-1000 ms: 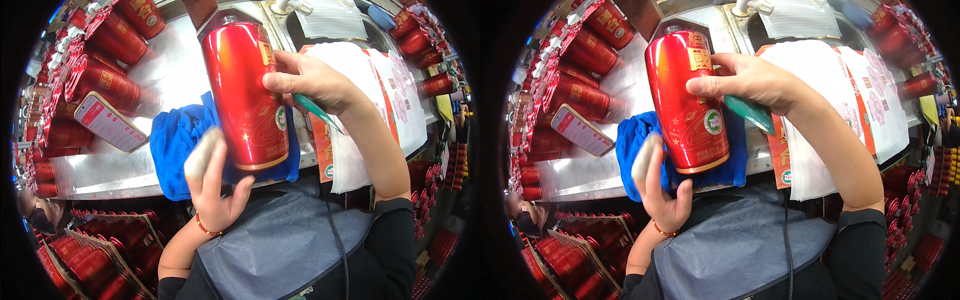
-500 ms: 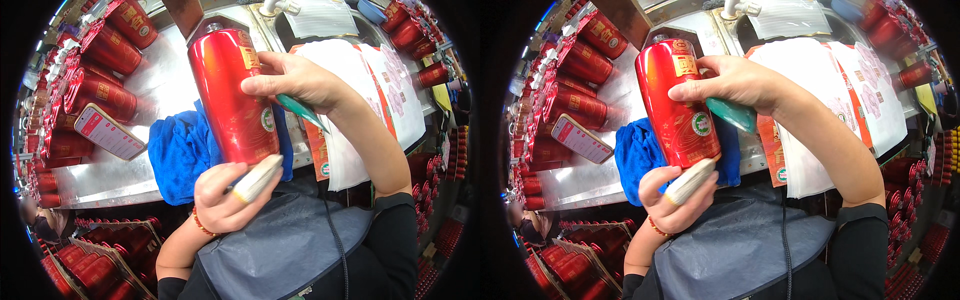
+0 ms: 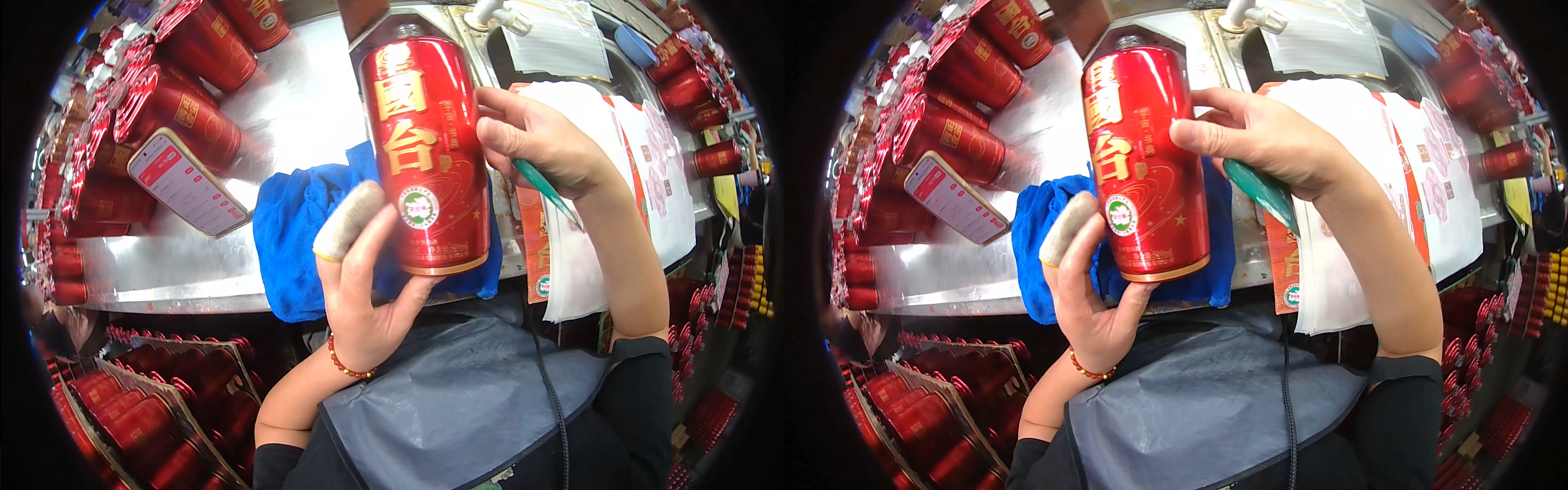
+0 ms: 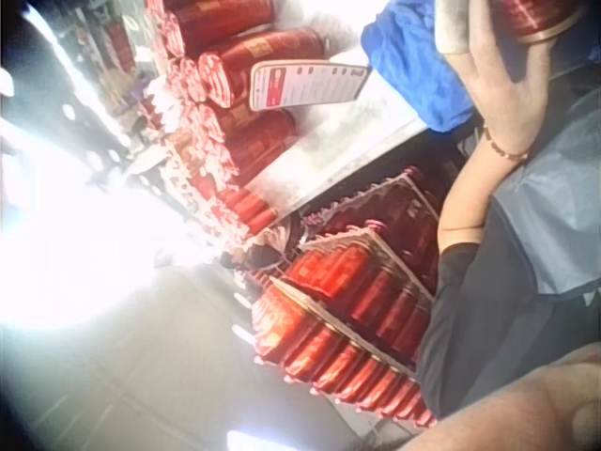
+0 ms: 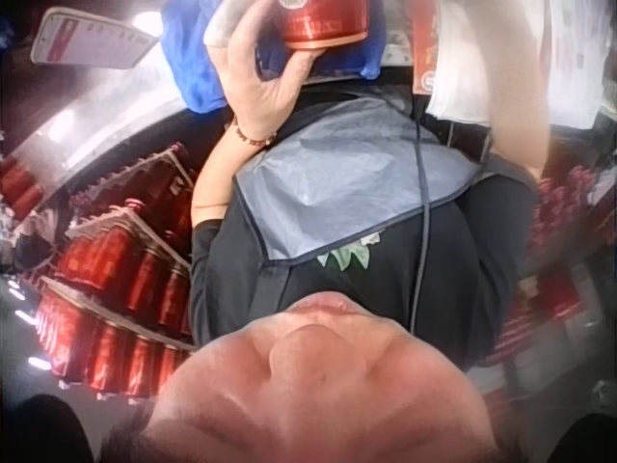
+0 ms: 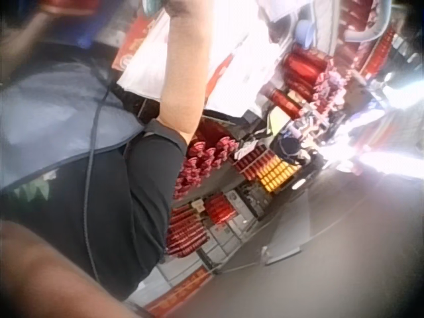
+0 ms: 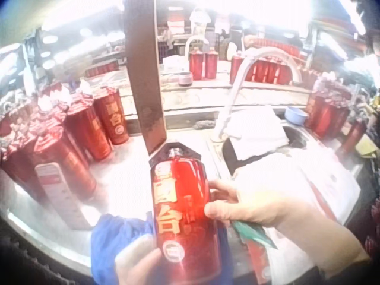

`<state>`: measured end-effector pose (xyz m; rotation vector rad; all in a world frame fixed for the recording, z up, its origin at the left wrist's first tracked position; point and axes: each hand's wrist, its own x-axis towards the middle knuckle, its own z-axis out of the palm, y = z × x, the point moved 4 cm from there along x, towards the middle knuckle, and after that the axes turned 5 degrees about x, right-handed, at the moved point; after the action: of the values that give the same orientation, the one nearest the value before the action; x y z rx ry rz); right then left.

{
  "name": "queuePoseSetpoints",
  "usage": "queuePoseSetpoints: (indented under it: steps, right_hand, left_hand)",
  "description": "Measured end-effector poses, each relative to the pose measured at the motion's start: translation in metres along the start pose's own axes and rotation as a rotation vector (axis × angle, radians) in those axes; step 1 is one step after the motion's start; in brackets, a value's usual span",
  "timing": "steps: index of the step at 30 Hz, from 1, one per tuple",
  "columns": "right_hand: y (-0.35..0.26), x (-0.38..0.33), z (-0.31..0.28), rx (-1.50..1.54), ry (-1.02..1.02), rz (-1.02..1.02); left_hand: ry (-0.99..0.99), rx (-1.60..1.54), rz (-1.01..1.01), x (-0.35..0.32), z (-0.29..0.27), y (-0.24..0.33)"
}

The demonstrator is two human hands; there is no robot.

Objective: The person wipes the surface of red cylindrical cans with a green sponge and a blue cloth. They rotate each can to clean different sides and place the cleaned cans on a nearby tray. The workspace contains many similar red cans and packaging materials.

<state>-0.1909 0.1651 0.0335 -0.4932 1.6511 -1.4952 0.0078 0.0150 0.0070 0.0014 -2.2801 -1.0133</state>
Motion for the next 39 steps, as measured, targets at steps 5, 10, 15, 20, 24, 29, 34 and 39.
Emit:
queuePoseSetpoints:
  steps: [5,10,15,20,24,29,34,39]
  right_hand:
    - [0.001,0.003,0.009,0.069,-0.04,0.022]
    - [0.001,0.003,0.007,0.095,-0.049,0.071]
    - [-0.001,0.004,0.008,0.081,-0.047,0.058]
    - [0.0,0.004,0.011,0.077,-0.048,0.035]
    - [0.003,0.0,-0.004,-0.021,0.077,-0.004]
    - [0.01,-0.001,-0.026,-0.033,0.148,-0.022]
    - [0.011,-0.003,-0.023,0.001,0.184,-0.128]
    - [0.006,-0.022,-0.045,0.126,0.179,-0.143]
  left_hand:
    - [-0.023,0.014,0.189,-0.017,-0.014,0.008]
    - [-0.063,0.088,0.368,-0.017,-0.014,0.016]
    - [-0.097,0.141,0.48,-0.009,-0.009,0.023]
    - [-0.027,0.188,0.535,-0.001,0.005,0.034]
    - [0.002,0.123,0.4,0.002,-0.005,0.029]
    - [-0.091,0.166,0.379,0.007,-0.007,0.023]
    - [-0.194,0.232,0.478,0.016,0.009,0.037]
    - [-0.115,0.127,0.365,0.007,-0.01,0.025]
